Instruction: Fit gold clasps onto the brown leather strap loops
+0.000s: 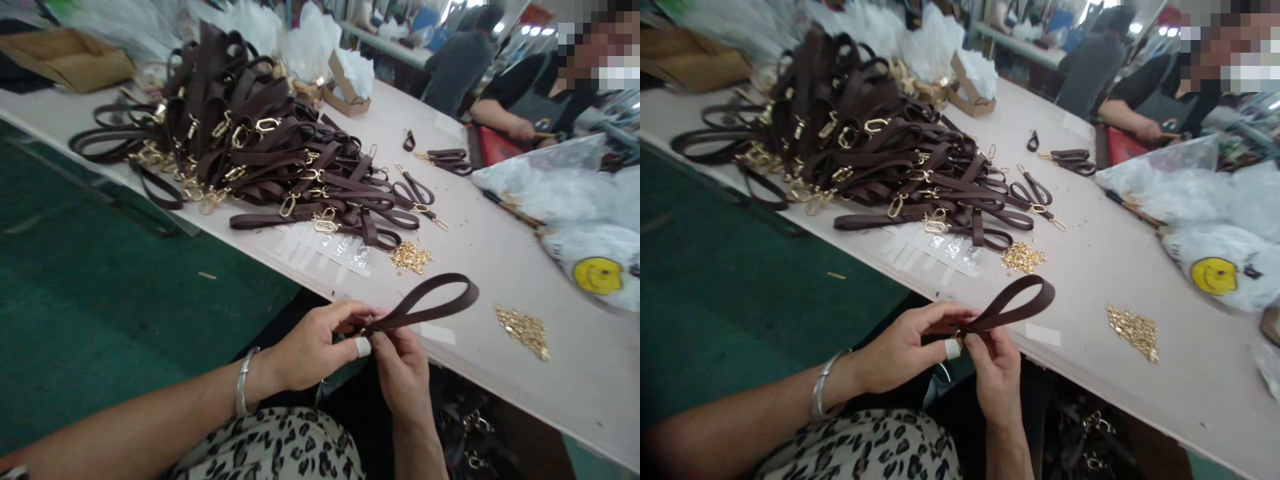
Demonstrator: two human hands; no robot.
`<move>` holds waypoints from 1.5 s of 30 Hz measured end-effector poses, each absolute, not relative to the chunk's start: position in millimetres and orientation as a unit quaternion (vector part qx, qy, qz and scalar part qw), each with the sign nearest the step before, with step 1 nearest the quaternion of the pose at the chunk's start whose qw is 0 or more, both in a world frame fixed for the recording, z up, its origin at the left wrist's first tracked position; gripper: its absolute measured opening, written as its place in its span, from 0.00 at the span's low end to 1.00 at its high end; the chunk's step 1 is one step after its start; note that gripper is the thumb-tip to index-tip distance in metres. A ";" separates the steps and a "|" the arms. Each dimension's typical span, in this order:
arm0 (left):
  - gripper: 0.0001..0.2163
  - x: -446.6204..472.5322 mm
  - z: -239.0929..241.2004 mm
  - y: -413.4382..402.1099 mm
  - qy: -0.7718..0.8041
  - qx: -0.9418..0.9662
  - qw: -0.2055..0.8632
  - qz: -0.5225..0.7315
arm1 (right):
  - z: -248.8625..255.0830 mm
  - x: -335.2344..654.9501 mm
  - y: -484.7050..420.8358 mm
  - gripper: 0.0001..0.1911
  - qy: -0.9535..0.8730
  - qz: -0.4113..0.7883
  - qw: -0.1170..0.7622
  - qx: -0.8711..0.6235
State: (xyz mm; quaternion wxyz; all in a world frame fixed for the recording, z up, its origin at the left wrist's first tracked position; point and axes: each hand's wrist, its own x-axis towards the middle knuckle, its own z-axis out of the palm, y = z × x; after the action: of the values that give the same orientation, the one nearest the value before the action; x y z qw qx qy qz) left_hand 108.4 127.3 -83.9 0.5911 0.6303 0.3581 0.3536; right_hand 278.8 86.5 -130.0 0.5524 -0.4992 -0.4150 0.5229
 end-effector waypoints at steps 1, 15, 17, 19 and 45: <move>0.17 107.8 -84.6 125.9 0.351 0.659 0.565 0.351 | -133.8 279.0 85.1 0.15 -0.402 0.521 0.561 -0.502; 0.10 111.9 -84.4 115.8 0.402 0.722 0.429 0.365 | -128.6 271.4 77.3 0.12 -0.439 0.412 0.578 -0.551; 0.11 107.7 -77.3 121.7 0.385 0.676 0.528 0.339 | -118.6 274.9 80.6 0.08 -0.455 0.443 0.551 -0.542; 0.11 102.3 -72.0 128.9 0.353 0.647 0.612 0.286 | -109.7 278.0 83.5 0.04 -0.465 0.470 0.539 -0.522; 0.16 85.6 -110.0 136.5 0.493 0.358 0.748 0.262 | -109.0 511.9 170.7 0.15 -0.649 -0.058 0.034 -0.758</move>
State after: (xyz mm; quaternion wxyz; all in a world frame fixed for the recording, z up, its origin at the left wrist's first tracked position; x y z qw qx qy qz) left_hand 85.6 136.5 -110.0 0.7480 0.3584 0.4933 0.2622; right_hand 511.9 170.7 -109.0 0.0336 -0.7577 -0.6491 -0.0585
